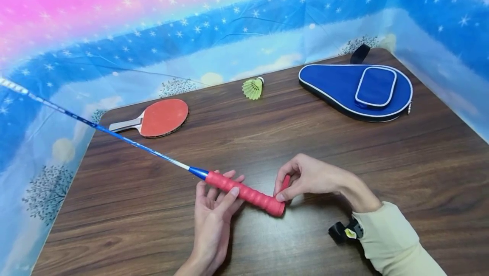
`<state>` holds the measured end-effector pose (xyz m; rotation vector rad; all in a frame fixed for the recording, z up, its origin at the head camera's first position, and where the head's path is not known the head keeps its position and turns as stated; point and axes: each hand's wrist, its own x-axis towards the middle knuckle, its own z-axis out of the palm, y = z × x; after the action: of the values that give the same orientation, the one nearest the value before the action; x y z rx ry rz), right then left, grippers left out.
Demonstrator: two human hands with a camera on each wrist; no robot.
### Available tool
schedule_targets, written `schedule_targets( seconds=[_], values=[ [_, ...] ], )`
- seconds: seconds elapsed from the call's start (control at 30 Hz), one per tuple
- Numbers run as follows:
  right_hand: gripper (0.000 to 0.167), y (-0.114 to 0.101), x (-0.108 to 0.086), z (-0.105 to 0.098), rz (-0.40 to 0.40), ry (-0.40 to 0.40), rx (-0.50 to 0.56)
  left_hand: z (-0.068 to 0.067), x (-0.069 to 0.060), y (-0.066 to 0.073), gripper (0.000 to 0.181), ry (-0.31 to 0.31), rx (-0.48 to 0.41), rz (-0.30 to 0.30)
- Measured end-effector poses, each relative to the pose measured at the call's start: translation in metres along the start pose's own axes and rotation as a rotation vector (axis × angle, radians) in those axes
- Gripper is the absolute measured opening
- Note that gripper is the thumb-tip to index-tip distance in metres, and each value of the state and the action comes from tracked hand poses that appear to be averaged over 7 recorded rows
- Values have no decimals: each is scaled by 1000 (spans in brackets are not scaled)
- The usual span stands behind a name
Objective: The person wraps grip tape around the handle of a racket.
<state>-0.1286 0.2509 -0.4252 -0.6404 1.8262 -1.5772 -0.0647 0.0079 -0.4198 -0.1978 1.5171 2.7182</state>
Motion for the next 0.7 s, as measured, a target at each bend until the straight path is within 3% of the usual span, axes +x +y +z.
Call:
schedule_targets(
  seconds=[0.1,0.33,0.47,0.7],
  values=[
    [13,0,0,0,-8,5,7,0,0,-1,65,-4,-16,-3],
    [13,-1,1,0,-1,6,-6,0,1,-2,65,57,2,-6],
    [13,-1,2,0,4,7,-8,1,1,0,67,54,-22,-10],
    [15,1,3,2,-4,13,-7,0,2,1,63,44,45,10]
  ],
)
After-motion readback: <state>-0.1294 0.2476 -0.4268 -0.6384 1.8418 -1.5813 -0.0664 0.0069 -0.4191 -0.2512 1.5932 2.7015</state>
